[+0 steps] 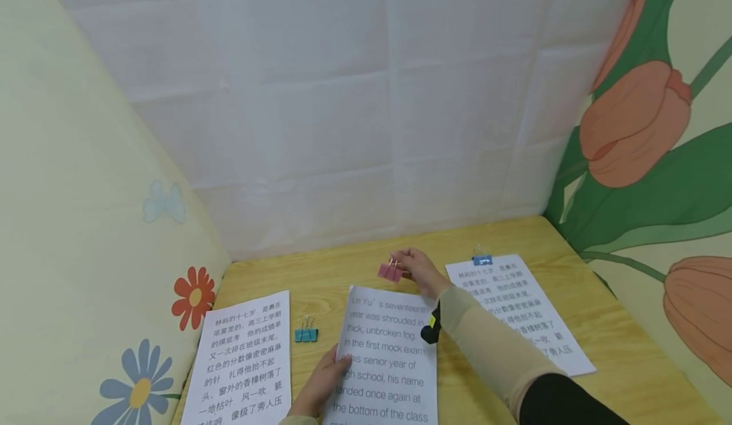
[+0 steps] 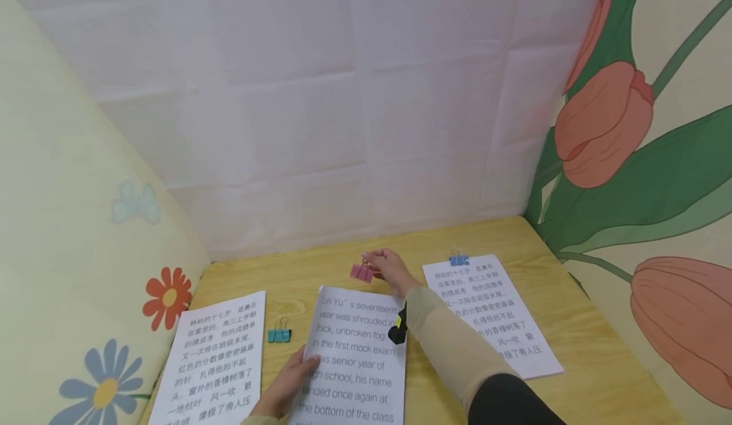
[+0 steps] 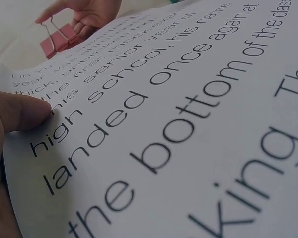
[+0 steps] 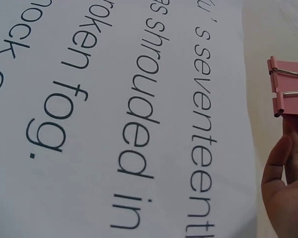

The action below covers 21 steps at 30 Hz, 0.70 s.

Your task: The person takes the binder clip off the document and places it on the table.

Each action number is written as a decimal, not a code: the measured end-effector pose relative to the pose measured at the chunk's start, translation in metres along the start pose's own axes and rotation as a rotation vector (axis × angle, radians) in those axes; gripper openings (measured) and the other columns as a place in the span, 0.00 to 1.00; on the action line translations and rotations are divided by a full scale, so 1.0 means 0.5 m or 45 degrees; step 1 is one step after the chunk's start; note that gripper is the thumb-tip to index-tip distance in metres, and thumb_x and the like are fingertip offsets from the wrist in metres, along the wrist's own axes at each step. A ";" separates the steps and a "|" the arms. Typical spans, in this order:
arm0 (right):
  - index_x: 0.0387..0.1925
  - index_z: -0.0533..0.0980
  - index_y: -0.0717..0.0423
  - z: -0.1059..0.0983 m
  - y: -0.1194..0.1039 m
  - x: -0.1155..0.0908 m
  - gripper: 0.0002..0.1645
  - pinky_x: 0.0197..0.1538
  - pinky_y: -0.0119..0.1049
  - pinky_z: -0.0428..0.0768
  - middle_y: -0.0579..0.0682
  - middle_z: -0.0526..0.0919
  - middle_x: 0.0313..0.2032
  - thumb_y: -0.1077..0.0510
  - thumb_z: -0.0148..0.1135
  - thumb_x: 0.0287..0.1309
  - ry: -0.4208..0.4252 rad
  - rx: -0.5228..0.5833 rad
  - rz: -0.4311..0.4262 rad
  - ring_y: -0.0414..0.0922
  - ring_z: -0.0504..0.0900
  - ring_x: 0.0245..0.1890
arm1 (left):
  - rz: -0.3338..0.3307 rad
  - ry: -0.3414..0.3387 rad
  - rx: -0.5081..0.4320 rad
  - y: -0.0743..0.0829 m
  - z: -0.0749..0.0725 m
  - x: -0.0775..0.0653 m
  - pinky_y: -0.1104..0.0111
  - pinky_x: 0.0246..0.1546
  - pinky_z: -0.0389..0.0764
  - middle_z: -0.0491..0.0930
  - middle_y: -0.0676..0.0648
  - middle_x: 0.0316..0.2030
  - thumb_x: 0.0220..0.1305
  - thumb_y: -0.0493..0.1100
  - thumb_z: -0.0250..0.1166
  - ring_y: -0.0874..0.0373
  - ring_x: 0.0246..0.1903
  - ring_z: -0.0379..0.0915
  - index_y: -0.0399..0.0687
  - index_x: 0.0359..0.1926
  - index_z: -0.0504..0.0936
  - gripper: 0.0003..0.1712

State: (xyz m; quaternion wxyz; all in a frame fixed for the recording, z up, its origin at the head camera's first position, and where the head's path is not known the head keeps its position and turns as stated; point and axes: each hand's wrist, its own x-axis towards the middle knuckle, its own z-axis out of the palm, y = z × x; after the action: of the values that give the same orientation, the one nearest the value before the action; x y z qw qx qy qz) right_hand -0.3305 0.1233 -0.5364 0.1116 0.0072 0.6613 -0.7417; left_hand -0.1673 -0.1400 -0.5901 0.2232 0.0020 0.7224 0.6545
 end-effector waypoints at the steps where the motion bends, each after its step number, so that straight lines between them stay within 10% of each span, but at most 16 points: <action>1: 0.55 0.73 0.63 -0.001 0.000 0.000 0.22 0.59 0.45 0.77 0.57 0.83 0.50 0.49 0.63 0.72 -0.002 0.003 0.002 0.50 0.82 0.50 | -0.002 0.005 0.004 0.001 0.000 0.000 0.59 0.40 0.84 0.85 0.45 0.40 0.80 0.43 0.47 0.50 0.35 0.84 0.36 0.77 0.59 0.30; 21: 0.56 0.73 0.66 -0.023 0.016 -0.003 0.23 0.61 0.45 0.77 0.61 0.82 0.53 0.51 0.62 0.73 0.045 0.015 0.006 0.49 0.82 0.51 | -0.104 0.223 0.063 0.014 -0.005 0.009 0.50 0.53 0.77 0.82 0.47 0.44 0.81 0.48 0.46 0.53 0.43 0.80 0.35 0.78 0.55 0.33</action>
State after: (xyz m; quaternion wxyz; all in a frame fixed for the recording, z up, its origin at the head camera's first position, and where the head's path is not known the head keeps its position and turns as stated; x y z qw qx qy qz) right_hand -0.3289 0.1339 -0.5456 0.1015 0.0227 0.6587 -0.7452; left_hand -0.1740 -0.1398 -0.5846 0.1855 -0.0790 0.7546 0.6245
